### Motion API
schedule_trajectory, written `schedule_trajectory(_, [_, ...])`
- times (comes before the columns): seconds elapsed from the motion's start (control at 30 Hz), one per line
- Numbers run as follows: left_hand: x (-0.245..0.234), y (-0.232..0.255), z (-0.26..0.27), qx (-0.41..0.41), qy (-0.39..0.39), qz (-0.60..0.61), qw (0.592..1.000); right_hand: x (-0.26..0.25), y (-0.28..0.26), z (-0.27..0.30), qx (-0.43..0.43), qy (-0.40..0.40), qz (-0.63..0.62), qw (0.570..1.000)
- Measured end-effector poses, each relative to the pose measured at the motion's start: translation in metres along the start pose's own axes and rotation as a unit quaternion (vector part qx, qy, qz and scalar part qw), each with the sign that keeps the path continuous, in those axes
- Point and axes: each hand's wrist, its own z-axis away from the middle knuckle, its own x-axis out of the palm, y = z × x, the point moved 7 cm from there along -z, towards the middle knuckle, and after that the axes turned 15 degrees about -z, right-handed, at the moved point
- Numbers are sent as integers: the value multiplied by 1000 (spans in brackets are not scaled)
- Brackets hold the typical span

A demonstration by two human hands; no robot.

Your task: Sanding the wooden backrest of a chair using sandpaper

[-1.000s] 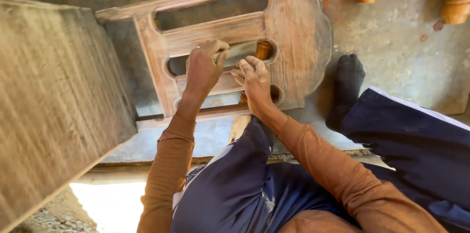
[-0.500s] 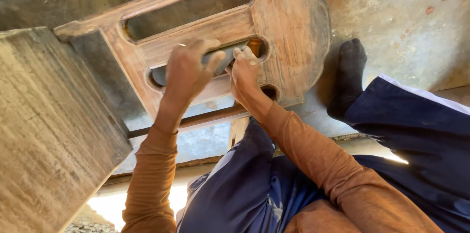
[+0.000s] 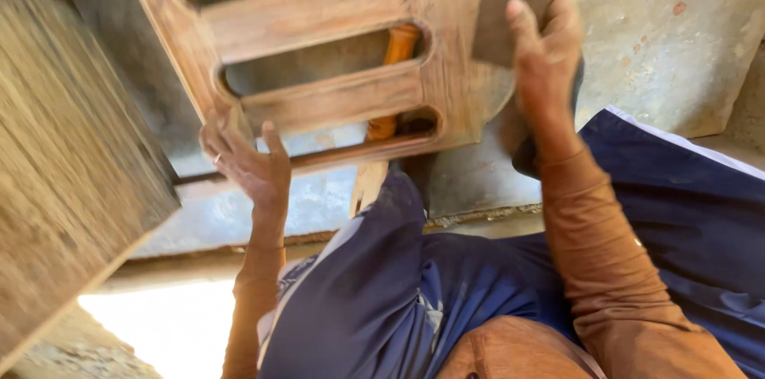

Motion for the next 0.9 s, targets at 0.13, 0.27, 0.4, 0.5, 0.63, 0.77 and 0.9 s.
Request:
schedule_trajectory(0.13, [14, 15, 20, -7, 1, 29, 1000, 46, -57, 0, -252, -168, 169, 938])
schedule_trajectory(0.27, [19, 30, 18, -6, 15, 32, 999, 87, 5, 16, -351, -354, 516, 696])
schedule_trajectory(0.4, [54, -3, -10, -66, 39, 13, 997, 88, 36, 7, -356, -406, 561, 627])
schedule_trajectory(0.5, [46, -3, -13, -77, 57, -42, 995, 97, 15, 11, -383, -433, 545, 607])
schedule_trajectory(0.63, [27, 3, -19, -41, 58, -34, 997, 111, 11, 8, -373, -476, 542, 583])
schedule_trajectory(0.77, [21, 3, -18, -24, 86, -25, 996, 103, 39, 25, -261, -496, 582, 589])
schedule_trajectory(0.9, [28, 2, -18, -30, 83, -21, 996, 102, 35, 23, -257, -486, 582, 599])
